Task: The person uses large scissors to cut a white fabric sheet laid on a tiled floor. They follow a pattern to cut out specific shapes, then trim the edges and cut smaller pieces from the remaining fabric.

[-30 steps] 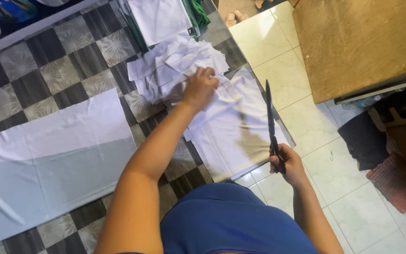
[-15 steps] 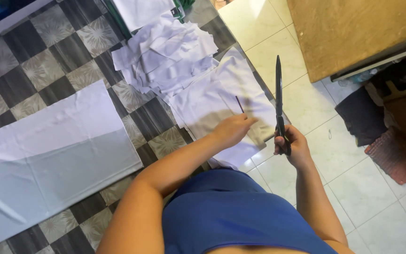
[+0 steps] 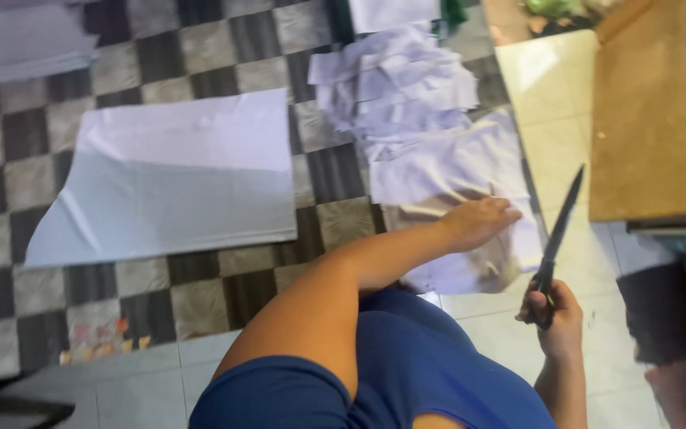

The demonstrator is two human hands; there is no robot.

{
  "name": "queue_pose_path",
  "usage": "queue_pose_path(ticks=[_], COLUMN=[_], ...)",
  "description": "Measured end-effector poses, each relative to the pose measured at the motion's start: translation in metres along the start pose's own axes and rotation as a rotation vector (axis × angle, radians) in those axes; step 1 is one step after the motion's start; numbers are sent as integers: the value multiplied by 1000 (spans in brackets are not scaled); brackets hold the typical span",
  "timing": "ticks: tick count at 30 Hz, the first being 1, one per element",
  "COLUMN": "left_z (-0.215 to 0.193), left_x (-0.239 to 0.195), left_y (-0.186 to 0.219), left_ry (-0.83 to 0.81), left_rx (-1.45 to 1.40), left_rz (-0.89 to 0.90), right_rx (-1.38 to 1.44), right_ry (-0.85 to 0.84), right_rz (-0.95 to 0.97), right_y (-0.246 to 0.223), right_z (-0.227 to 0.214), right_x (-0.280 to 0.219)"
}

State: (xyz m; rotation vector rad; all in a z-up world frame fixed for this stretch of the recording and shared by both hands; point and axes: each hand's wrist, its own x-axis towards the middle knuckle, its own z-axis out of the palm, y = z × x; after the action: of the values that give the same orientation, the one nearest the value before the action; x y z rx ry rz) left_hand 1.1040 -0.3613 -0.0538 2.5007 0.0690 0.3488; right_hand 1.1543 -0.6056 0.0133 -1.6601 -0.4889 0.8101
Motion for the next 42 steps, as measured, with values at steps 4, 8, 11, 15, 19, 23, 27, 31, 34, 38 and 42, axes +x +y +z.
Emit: queue_pose_path(ticks=[4,8,11,15,19,23,27,31,34,38,42], left_z=[-81,-137,-181,-231,-266,-292,-319,-344,-350,-350,-356], left_x=[-59,-167,-277,-454,-620,-713,-739,-733,-740,-752,-765], left_y=[26,-15,-54,-87,-106,-136,-141,-119,-119,-129,-130], left_ry=[14,173,312,868,1175,1165,978,670,654,650,659], left_rx=[-68,-3,98,485,911,839,842,981,1063,1093,1096], left_rz=[-3,-109,-395,-736,-1339,-1604,-1493,-1181,-1061,-988,-967], right_rx=[-83,-249,-311,-509,-834,-936,-1259,-1454,-1557,-1588,-1558], right_ry=[-86,-203,-389,-568,-623,-676,-636,-602,-560,-572,-619], right_rz=[26,85,133,244,-268,-476,-567,-606,-635,-586,-473], right_y=[-31,-47,-47,-72,-80,-86,-63,-49,-42,-43,-64], right_z=[23,59,92,170,263,354,427,464,471,472,486], right_x=[-6,-8,-3,-11,-41,-30,-13,-2,-4,-17,-56])
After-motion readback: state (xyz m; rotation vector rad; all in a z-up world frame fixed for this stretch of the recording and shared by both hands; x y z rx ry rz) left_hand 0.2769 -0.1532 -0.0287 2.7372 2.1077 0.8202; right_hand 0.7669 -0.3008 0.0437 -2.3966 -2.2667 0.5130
